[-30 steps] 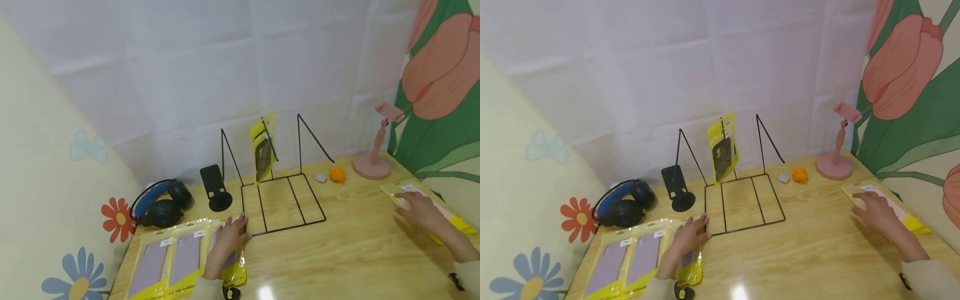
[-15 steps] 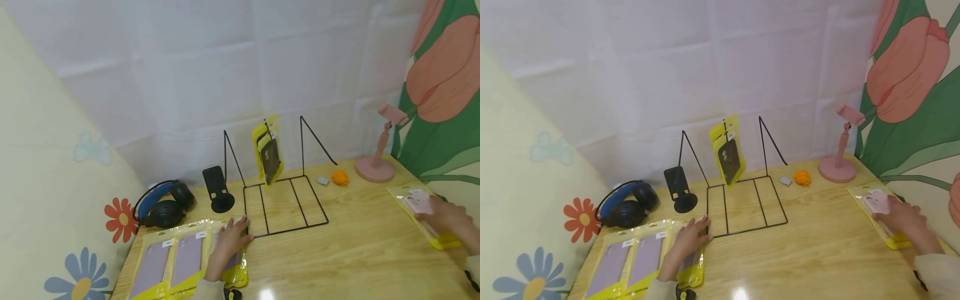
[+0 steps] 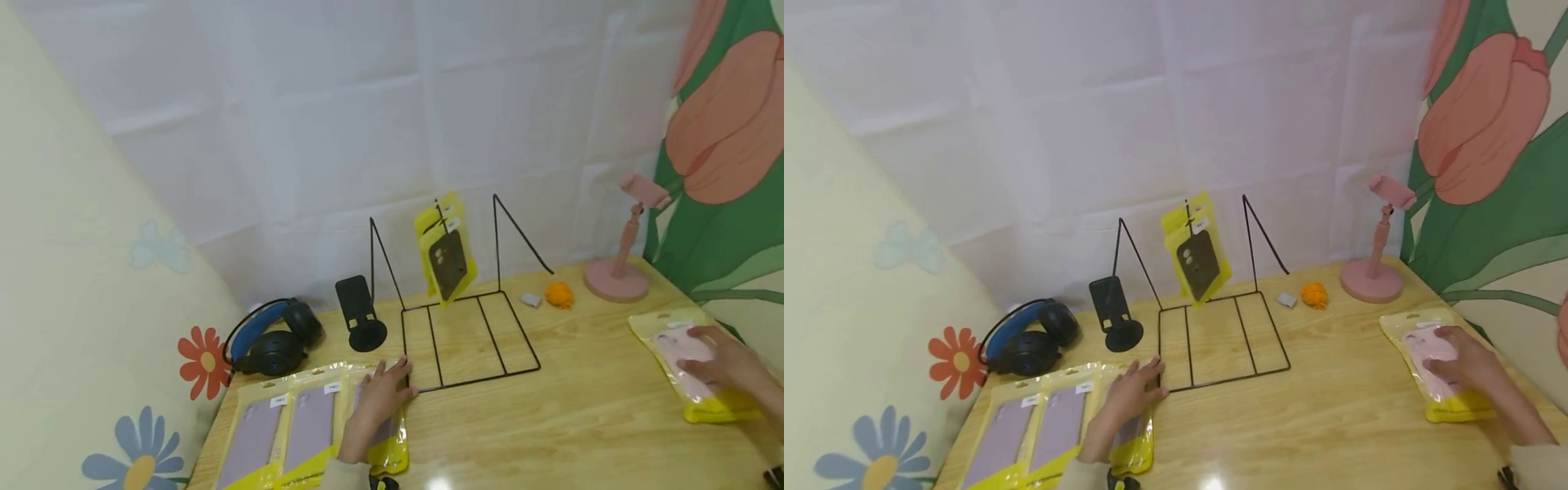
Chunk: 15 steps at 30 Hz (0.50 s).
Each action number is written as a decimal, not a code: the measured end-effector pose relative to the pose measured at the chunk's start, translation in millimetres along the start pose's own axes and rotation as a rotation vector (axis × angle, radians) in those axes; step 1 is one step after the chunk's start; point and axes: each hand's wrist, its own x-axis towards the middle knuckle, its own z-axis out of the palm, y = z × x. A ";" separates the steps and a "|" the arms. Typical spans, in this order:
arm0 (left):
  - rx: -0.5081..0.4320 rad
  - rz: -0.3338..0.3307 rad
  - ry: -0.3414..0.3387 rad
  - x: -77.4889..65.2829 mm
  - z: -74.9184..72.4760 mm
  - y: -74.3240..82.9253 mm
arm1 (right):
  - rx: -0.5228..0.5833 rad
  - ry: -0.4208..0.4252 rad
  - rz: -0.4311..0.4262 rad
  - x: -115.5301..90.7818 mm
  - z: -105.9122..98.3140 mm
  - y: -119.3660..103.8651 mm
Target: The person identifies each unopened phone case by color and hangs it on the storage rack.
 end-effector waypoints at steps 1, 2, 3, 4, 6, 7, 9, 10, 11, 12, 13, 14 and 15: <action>0.001 0.000 -0.003 -0.3 0.8 0.4 | 0.019 0.004 -0.012 -2.5 1.8 -3.5; 0.001 0.004 -0.005 -0.6 1.7 0.8 | 0.044 0.008 -0.022 -5.7 3.7 -7.7; 0.001 0.004 -0.008 -1.0 2.9 0.9 | 0.070 0.018 -0.032 -9.0 6.4 -12.2; 0.001 0.005 -0.010 -1.3 3.9 1.2 | 0.103 0.029 -0.045 -12.3 9.3 -16.4; 0.000 0.005 -0.010 -2.0 5.0 1.7 | 0.163 0.052 -0.073 -19.0 13.7 -26.7; 0.001 0.003 -0.011 -2.2 5.0 2.1 | 0.195 0.057 -0.079 -21.8 14.7 -32.7; 0.004 -0.001 -0.007 -1.9 4.7 2.3 | 0.277 0.049 -0.084 -26.6 15.0 -46.0; 0.007 -0.004 -0.007 -1.7 4.2 2.3 | 0.310 0.046 -0.085 -28.4 13.9 -53.5; 0.010 -0.009 -0.006 -1.3 3.4 2.3 | 0.340 0.040 -0.082 -30.5 12.4 -62.1; 0.013 -0.011 -0.006 -1.3 2.4 2.2 | 0.362 0.037 -0.077 -32.4 10.3 -71.4; 0.013 -0.015 -0.006 -1.2 1.5 2.2 | 0.384 0.042 -0.080 -34.3 8.4 -80.3; 0.013 -0.016 -0.005 -1.1 0.9 2.0 | 0.402 0.049 -0.094 -36.7 6.6 -89.5; 0.012 -0.020 -0.007 -1.3 0.0 1.9 | 0.410 0.058 -0.116 -39.0 4.9 -98.5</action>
